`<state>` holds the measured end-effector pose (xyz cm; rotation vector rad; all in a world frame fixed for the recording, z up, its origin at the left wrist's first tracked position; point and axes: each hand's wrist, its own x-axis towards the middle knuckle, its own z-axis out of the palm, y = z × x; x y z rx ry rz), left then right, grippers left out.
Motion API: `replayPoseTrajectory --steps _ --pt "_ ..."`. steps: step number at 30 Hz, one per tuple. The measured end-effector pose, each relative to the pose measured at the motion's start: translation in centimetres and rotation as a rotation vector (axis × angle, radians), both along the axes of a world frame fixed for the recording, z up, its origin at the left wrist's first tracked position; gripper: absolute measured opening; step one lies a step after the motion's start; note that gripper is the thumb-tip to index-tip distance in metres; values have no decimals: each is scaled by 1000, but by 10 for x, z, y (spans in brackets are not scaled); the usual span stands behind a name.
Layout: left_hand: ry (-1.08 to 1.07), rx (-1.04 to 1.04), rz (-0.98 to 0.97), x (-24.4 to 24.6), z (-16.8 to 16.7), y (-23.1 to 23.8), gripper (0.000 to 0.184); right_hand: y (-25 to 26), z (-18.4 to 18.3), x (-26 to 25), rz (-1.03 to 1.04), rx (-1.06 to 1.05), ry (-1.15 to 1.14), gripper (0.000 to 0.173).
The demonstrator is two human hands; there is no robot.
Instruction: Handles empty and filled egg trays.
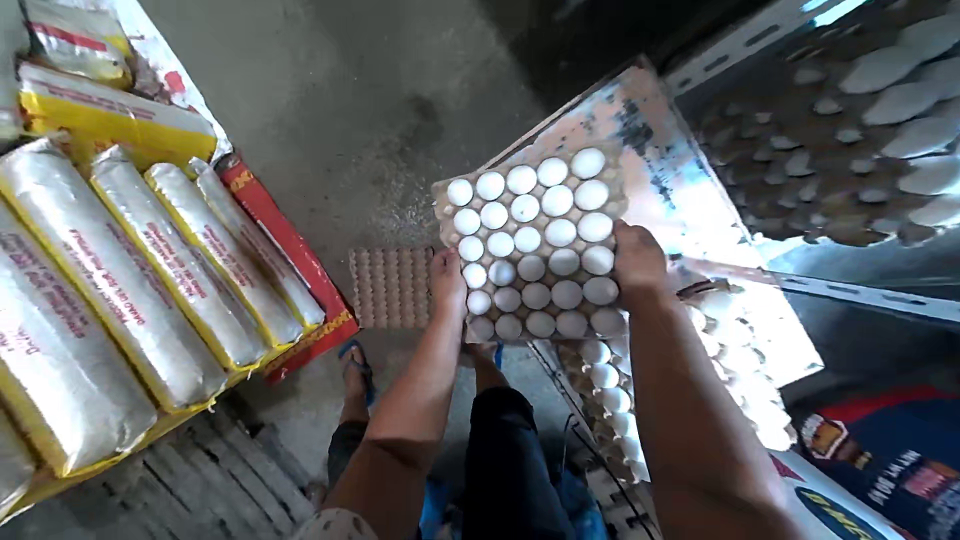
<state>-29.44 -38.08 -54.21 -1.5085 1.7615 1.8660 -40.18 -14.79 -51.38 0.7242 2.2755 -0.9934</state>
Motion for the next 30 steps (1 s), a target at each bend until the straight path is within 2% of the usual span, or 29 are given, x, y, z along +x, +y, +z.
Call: replayPoseTrajectory --steps 3,7,10,12,14,18,22,25,30 --pt "63 75 74 20 7 -29 38 -28 31 39 -9 -1 25 59" --pt "58 48 70 83 28 -100 44 -89 65 103 7 -106 66 40" --pt "91 15 80 142 33 -164 42 -140 60 160 39 -287 1 38" --pt "69 -14 67 182 24 -206 39 -171 32 198 39 -388 -105 40" --pt "23 -48 54 214 -1 -241 31 -199 -12 232 21 -448 -210 40" --pt "-87 -86 17 253 -93 -285 29 -239 -113 278 16 -472 -360 42" --pt "-210 -101 -22 254 -181 -294 30 -256 -196 287 63 -340 -471 49" --pt "-211 -83 -88 246 -232 -296 36 -255 -257 288 42 -256 -370 51" --pt "-170 -53 -91 218 -274 -298 43 -258 -299 256 62 -237 -296 50"
